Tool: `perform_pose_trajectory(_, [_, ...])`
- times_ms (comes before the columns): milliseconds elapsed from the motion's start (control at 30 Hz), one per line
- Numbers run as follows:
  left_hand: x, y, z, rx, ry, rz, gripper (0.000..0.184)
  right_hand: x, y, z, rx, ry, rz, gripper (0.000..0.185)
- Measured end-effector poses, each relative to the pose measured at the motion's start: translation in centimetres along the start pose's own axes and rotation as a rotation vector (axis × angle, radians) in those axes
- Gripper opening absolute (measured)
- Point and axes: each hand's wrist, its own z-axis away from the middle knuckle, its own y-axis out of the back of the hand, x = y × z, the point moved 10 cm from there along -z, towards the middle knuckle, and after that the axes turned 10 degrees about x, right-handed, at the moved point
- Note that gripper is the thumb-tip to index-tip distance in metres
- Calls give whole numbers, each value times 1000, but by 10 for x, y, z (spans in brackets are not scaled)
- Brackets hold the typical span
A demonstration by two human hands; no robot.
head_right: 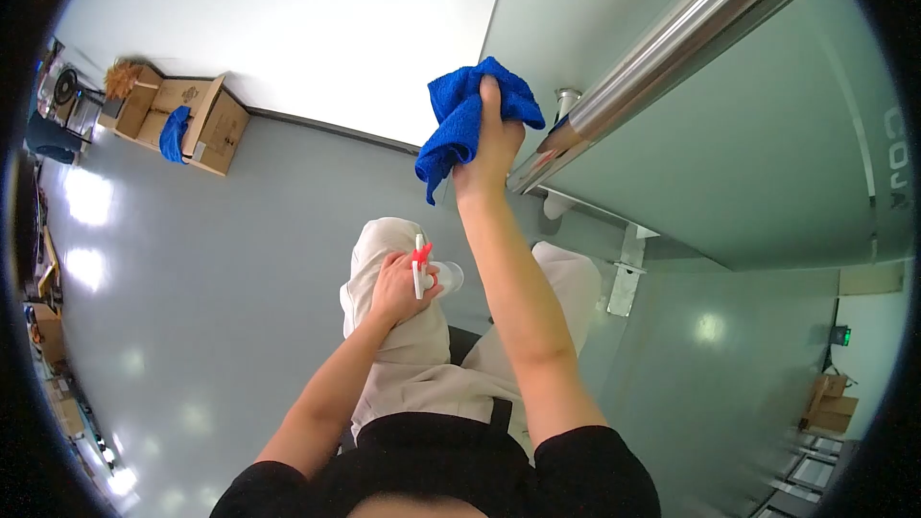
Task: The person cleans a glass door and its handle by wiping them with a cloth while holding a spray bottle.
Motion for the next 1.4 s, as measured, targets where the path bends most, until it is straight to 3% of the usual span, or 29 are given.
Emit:
perform_pose_trajectory(133, [-2, -6, -3, -83, 39, -40, 24, 24, 28, -2, 115, 18, 100, 18])
perform_pose_trajectory(200, [2, 0, -2, -62, 29, -18, 24, 48, 47, -7, 96, -99, 179, 30])
perform_pose_trajectory(300, [1, 2, -4, -12, 15, -6, 24, 38, 33, -11, 29, -24, 25, 17])
perform_pose_trajectory(433, [5, 6, -3, 30, -13, 5, 24, -5, -12, -5, -102, -75, -51, 22])
perform_pose_trajectory(533, [1, -1, -3, -45, 12, -31, 25, -6, -5, 0, -22, -22, 17, 23])
perform_pose_trajectory(733, [-1, -2, -1, -49, 9, -8, 26, 63, 48, -12, 44, -208, 62, 24])
perform_pose_trajectory(833, [4, 6, -1, 36, -9, -7, 23, 31, 17, -8, -16, -152, -31, 19])
perform_pose_trajectory(933, [0, -1, -2, -39, 14, -27, 26, 10, -8, -3, -82, -238, -78, 19])
perform_pose_trajectory(1000, [0, -3, -2, -63, 14, -43, 26, 0, -7, -2, -76, -72, -10, 19])
perform_pose_trajectory(1133, [2, 2, -2, -2, 8, -7, 24, 64, 48, -16, 34, -246, 109, 24])
perform_pose_trajectory(1267, [1, 3, -2, 14, -7, 2, 24, 78, 55, -24, 8, -262, -8, 20])
perform_pose_trajectory(1400, [3, 3, -1, 9, -6, 0, 23, 7, -3, -9, -123, -186, -69, 23])
